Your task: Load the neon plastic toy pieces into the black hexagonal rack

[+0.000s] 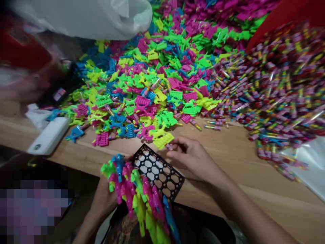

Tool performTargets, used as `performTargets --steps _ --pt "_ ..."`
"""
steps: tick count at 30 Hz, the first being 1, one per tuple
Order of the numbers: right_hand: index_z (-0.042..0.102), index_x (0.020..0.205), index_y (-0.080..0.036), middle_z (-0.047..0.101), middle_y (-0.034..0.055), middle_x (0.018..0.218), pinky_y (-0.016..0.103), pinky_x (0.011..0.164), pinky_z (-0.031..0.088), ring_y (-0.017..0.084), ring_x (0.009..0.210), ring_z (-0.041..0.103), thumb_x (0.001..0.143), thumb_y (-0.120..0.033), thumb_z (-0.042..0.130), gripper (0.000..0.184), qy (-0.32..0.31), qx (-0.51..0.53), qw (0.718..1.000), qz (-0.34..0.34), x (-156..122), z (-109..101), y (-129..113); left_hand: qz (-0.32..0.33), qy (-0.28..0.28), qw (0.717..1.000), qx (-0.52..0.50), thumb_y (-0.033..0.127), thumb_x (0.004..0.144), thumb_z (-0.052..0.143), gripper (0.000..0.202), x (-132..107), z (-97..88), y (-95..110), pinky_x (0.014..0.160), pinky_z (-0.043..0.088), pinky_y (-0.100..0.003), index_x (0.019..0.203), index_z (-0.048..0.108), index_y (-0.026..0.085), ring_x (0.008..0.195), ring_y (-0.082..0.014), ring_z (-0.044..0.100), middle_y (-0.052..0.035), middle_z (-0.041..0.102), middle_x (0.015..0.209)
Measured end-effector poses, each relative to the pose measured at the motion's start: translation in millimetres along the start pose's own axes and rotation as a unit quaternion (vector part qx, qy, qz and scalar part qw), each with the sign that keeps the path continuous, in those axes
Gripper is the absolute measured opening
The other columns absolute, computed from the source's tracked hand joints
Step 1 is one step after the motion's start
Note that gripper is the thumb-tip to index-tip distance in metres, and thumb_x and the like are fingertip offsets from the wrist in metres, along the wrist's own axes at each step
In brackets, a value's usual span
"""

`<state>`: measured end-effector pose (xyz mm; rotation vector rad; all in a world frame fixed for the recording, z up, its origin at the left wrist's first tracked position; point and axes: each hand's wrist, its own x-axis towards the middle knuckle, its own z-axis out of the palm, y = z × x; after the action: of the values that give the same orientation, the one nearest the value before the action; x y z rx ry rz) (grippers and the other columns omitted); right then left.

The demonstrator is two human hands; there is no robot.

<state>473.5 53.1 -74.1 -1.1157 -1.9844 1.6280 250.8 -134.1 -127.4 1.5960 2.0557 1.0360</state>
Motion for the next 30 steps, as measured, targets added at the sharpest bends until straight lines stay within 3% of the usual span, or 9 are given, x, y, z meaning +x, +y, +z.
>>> performTargets --steps 2,6,9,12,16,20,23,27,30 --pt "0.067 0.089 -0.017 0.064 0.0015 0.082 0.027 0.066 0.046 0.016 0.074 0.058 0.083 -0.032 0.072 0.017 -0.046 0.025 0.998 -0.029 6 21 -8 -0.002 0.000 1.000 0.000 0.037 0.089 0.062 0.044 0 -0.8 3 0.105 0.043 -0.055 0.130 0.065 0.020 0.127 -0.0354 0.054 -0.0144 0.066 0.129" --pt "0.067 0.095 -0.020 0.069 0.0020 0.088 0.030 0.075 0.051 0.018 0.082 0.063 0.085 -0.030 0.073 0.015 -0.028 -0.001 0.995 -0.093 17 51 -13 0.011 0.001 1.000 0.002 0.032 0.089 0.062 0.048 0 -1.2 3 0.103 0.044 -0.054 0.135 0.060 0.021 0.127 -0.0350 0.055 -0.0143 0.064 0.131" --pt "0.066 0.094 -0.020 0.068 0.0005 0.081 0.029 0.070 0.052 0.017 0.074 0.063 0.090 -0.027 0.067 0.009 -0.055 0.003 0.992 -0.113 24 63 -15 0.025 0.006 1.000 0.007 0.031 0.088 0.063 0.048 -1 -0.3 1 0.101 0.044 -0.052 0.136 0.059 0.024 0.126 -0.0342 0.055 -0.0128 0.065 0.129" --pt "0.067 0.096 -0.020 0.070 0.0019 0.086 0.030 0.075 0.054 0.018 0.080 0.067 0.092 -0.025 0.065 0.006 -0.092 0.012 0.984 -0.155 30 70 -14 0.026 0.007 1.000 0.016 0.035 0.087 0.064 0.044 -1 1.0 0 0.100 0.043 -0.053 0.130 0.063 0.024 0.123 -0.0347 0.056 -0.0129 0.066 0.128" --pt "0.067 0.095 -0.020 0.070 0.0047 0.091 0.031 0.079 0.052 0.018 0.084 0.065 0.095 -0.017 0.059 0.008 -0.097 -0.070 0.962 -0.245 38 75 -9 0.017 -0.002 1.000 0.024 0.034 0.086 0.062 0.038 -1 2.3 1 0.098 0.043 -0.052 0.122 0.066 0.021 0.122 -0.0352 0.056 -0.0141 0.064 0.129" --pt "0.061 0.099 -0.019 0.065 0.0084 0.094 0.035 0.081 0.050 0.021 0.087 0.060 0.097 -0.009 0.048 0.016 -0.110 -0.191 0.923 -0.317 37 78 -10 0.018 -0.003 1.000 0.021 0.034 0.088 0.061 0.038 -1 2.4 2 0.097 0.042 -0.050 0.124 0.065 0.023 0.121 -0.0347 0.054 -0.0119 0.065 0.127" --pt "0.059 0.099 -0.019 0.064 0.0086 0.096 0.036 0.085 0.050 0.022 0.092 0.058 0.097 -0.008 0.046 0.017 -0.136 -0.257 0.906 -0.307 36 80 -17 0.022 0.002 1.000 0.017 0.033 0.089 0.059 0.042 -1 1.9 2 0.096 0.041 -0.051 0.130 0.062 0.023 0.119 -0.0350 0.053 -0.0125 0.066 0.123" --pt "0.061 0.094 -0.016 0.065 0.0068 0.091 0.030 0.074 0.048 0.019 0.083 0.059 0.094 -0.007 0.053 0.013 -0.173 -0.260 0.907 -0.281 40 72 -28 0.017 0.001 1.000 0.016 0.032 0.087 0.062 0.040 -2 2.1 2 0.095 0.041 -0.050 0.126 0.064 0.023 0.115 -0.0347 0.054 -0.0119 0.068 0.115" --pt "0.064 0.101 -0.016 0.067 0.0071 0.093 0.029 0.076 0.047 0.019 0.085 0.061 0.096 -0.011 0.055 0.011 -0.118 -0.250 0.918 -0.285 44 55 -30 0.013 0.007 1.000 0.014 0.032 0.087 0.063 0.041 -2 3.3 2 0.095 0.041 -0.049 0.126 0.065 0.023 0.115 -0.0340 0.054 -0.0121 0.067 0.116"
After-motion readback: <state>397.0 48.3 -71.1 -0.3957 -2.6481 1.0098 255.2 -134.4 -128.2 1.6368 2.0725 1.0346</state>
